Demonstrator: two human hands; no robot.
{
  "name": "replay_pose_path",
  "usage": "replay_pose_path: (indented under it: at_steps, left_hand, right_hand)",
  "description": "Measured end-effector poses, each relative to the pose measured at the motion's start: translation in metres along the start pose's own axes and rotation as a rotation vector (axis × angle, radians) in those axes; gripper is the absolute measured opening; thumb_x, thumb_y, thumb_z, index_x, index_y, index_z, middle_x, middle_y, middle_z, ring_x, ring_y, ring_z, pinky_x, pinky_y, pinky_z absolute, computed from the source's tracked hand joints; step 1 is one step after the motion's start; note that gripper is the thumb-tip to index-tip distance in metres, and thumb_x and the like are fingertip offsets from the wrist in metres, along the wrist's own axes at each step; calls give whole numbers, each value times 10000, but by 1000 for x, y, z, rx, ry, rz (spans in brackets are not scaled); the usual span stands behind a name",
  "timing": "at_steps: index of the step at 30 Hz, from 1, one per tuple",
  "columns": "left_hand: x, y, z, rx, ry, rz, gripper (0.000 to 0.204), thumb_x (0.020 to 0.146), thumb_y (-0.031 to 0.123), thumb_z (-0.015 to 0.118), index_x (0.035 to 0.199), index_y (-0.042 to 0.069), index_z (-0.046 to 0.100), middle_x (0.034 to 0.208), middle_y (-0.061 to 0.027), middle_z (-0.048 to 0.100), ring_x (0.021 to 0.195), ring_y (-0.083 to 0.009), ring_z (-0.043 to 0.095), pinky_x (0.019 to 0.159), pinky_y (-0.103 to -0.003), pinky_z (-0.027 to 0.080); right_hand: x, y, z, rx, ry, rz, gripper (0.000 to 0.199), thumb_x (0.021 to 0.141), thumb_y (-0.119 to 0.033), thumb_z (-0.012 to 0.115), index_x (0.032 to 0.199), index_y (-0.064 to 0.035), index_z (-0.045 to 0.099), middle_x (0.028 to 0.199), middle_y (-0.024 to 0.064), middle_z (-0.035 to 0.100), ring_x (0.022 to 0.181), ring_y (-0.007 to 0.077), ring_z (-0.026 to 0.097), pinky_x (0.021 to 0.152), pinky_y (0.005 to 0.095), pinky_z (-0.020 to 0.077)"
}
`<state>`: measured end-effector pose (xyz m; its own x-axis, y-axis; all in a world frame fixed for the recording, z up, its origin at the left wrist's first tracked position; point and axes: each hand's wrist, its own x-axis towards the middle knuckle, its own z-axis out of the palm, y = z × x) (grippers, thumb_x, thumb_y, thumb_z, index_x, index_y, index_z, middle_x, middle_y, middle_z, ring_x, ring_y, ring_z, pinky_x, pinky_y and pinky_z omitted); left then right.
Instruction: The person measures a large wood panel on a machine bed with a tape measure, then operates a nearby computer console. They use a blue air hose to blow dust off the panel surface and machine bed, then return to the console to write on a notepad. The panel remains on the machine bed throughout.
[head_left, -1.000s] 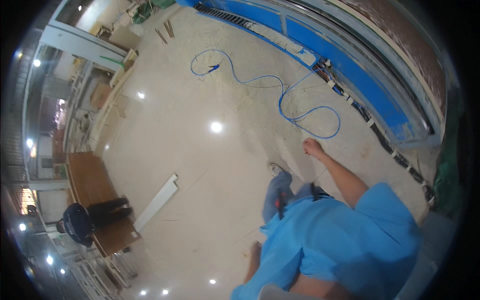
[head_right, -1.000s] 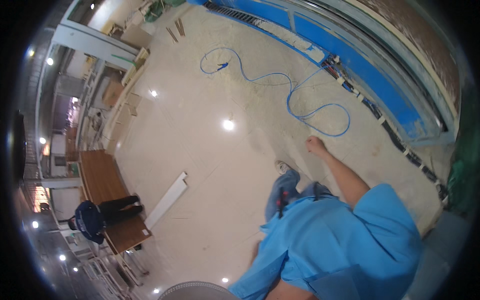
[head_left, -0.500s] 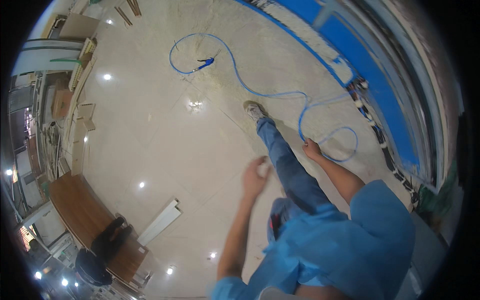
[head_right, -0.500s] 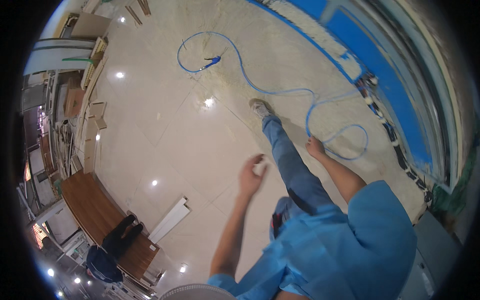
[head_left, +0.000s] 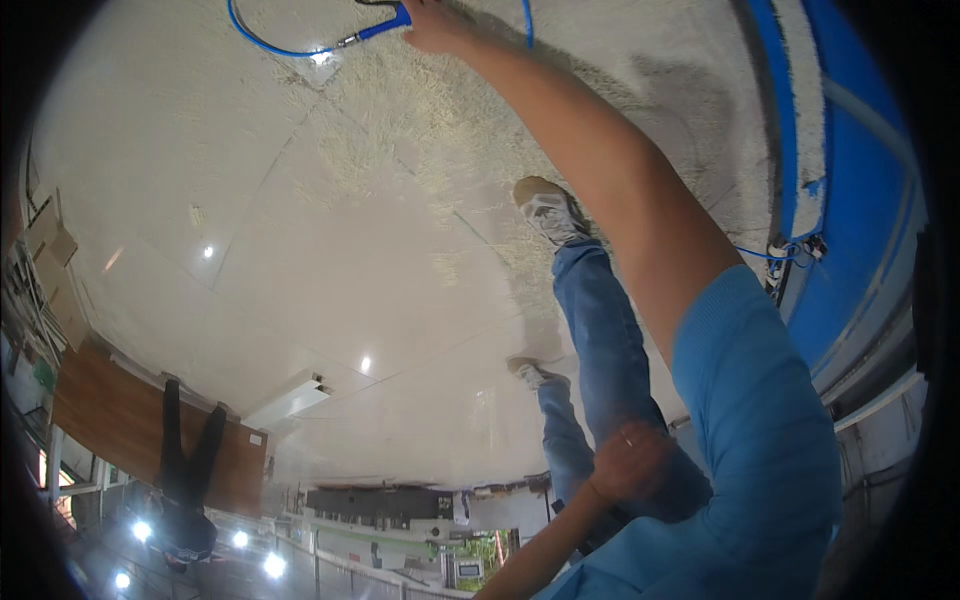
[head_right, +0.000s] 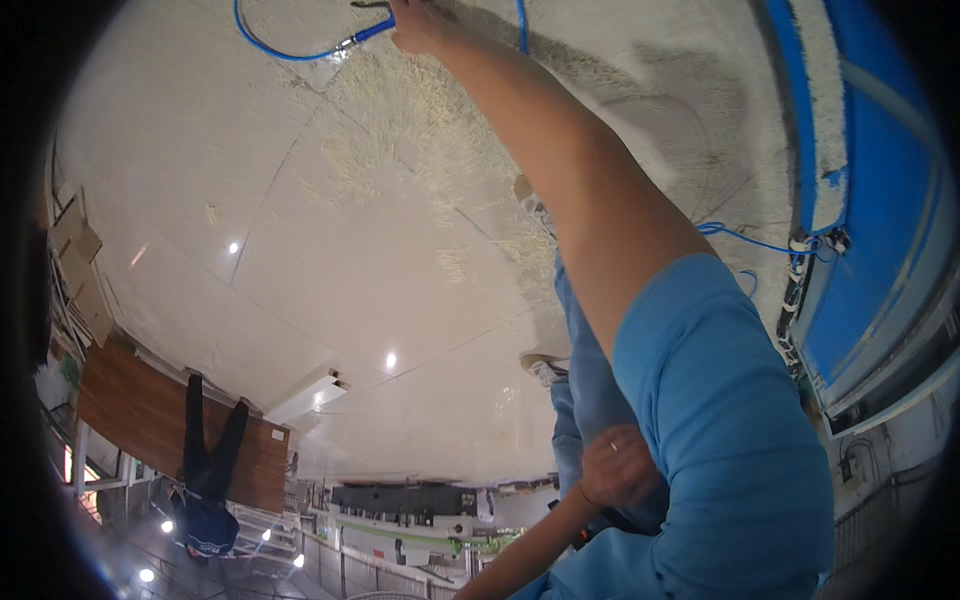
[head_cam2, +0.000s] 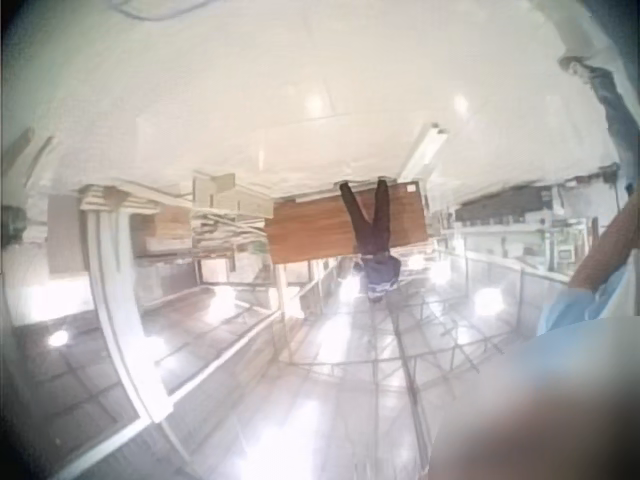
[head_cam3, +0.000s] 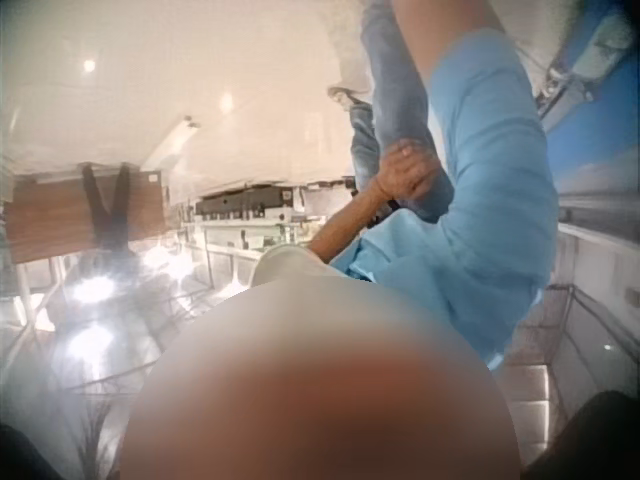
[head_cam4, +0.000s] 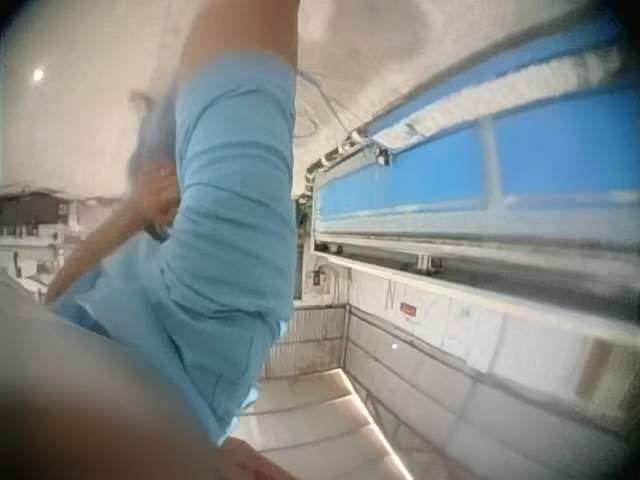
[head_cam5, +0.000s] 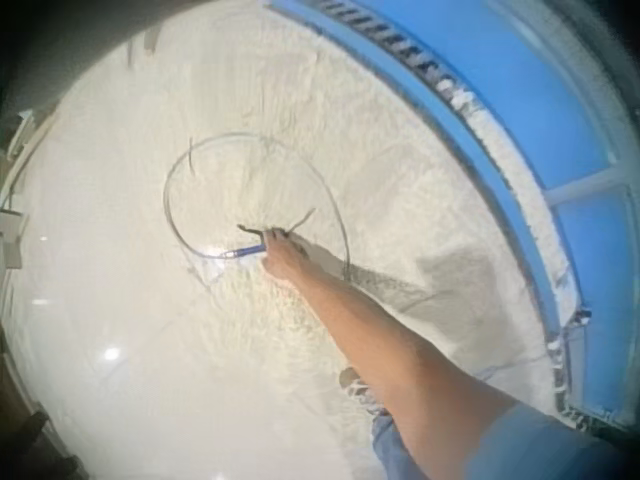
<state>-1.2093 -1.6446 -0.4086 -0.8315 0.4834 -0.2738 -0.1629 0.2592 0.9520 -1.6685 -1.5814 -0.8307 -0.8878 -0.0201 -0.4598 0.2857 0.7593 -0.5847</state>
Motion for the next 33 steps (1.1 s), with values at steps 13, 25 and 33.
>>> replay_pose_path:
  at_steps: [13,25,33]
  left_hand:
    - [-11,-3,-4,116,-94,-91,252,736,118,677,974,63,742,843,-83,678,840,-322,675,867,-444,524]
    - [-101,91,-61,732,405,141,777,845,151,803,1497,-5,411,1487,-234,448,1405,-429,434,1166,-580,333]
    - [-277,214,7,828,-228,50,268,948,240,711,1093,38,612,1051,-181,674,1046,-397,645,911,-503,482]
  right_hand:
    - [-245,-13,6,209,-97,184,285,783,-272,718,909,-20,760,987,212,716,959,370,716,802,482,566]
    - [-658,-155,-199,792,-530,57,426,766,-397,715,783,27,752,719,158,698,695,227,658,634,391,471]
    - [-970,-151,-178,1911,-244,215,505,1055,-547,478,1205,-82,604,1178,62,664,1075,199,650,915,423,564]
